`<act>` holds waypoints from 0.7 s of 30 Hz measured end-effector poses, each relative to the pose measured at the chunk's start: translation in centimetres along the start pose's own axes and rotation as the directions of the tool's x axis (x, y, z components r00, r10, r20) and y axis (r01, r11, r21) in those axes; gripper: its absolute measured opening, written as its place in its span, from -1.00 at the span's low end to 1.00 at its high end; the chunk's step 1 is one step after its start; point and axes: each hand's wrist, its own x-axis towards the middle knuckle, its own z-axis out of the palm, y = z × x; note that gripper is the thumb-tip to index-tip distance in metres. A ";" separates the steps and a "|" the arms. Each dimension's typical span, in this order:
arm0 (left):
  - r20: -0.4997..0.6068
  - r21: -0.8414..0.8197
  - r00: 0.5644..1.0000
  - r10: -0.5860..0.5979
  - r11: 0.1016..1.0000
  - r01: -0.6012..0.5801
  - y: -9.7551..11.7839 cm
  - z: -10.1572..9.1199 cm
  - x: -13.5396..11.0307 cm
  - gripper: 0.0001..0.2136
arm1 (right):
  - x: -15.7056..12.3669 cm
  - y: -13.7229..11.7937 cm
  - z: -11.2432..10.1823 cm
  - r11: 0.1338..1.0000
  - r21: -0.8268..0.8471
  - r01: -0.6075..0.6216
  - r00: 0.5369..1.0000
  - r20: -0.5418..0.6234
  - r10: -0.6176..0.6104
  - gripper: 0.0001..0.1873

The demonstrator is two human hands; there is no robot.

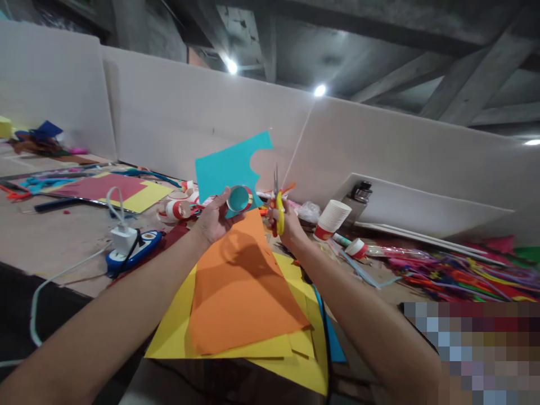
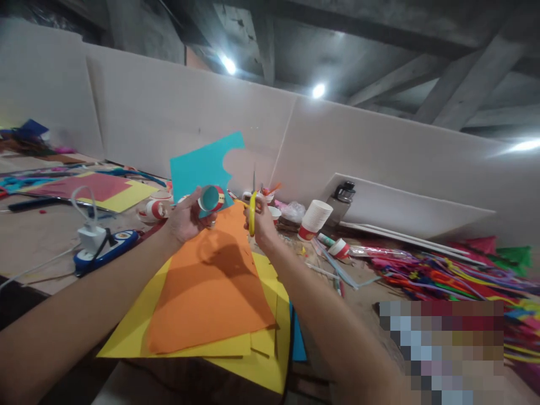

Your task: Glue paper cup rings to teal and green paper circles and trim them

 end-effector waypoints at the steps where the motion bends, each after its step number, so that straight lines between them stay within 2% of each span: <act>1: 0.023 0.037 1.000 -0.021 0.999 0.020 -0.2 0.0 -0.1 -0.81 | -1.0 -0.6 -0.4 0.996 0.090 0.017 1.000 -0.013 -0.016 -0.52; 4: 0.144 0.188 0.984 -0.105 0.979 0.077 -1.0 -0.1 -0.5 -0.75 | -4.2 -2.2 -1.3 0.968 0.244 0.054 0.998 0.005 -0.057 -0.56; 8: 0.298 0.384 0.928 -0.225 0.918 0.099 -2.3 -0.1 -1.2 -0.66 | -7.3 -2.9 -1.8 0.972 0.214 0.093 0.993 -0.086 -0.076 -0.54; 11: 0.337 0.460 0.899 -0.280 0.882 0.102 -3.0 0.3 -1.9 -0.61 | -8.4 -2.4 -1.6 0.972 0.200 0.123 0.987 -0.131 -0.098 -0.51; 14: 0.333 0.445 0.905 -0.266 0.890 0.098 -3.4 0.7 -2.1 -0.62 | -8.7 -1.8 -1.4 0.960 0.224 0.166 0.973 -0.197 -0.122 -0.57; 17: 0.267 0.321 0.950 -0.159 0.945 0.068 -3.3 0.9 -1.9 -0.71 | -8.7 -1.7 -1.7 0.973 0.172 0.156 0.950 -0.296 -0.100 -0.61; 19: 0.211 0.240 0.972 -0.103 0.969 0.051 -3.0 0.8 -1.6 -0.78 | -8.8 -1.8 -2.2 0.992 0.027 0.119 0.953 -0.283 -0.107 -0.65; 21: 0.166 0.186 0.983 -0.074 0.982 0.043 -2.5 0.7 -1.2 -0.80 | -9.2 -1.9 -2.8 0.977 -0.165 0.136 0.965 -0.199 -0.168 -0.67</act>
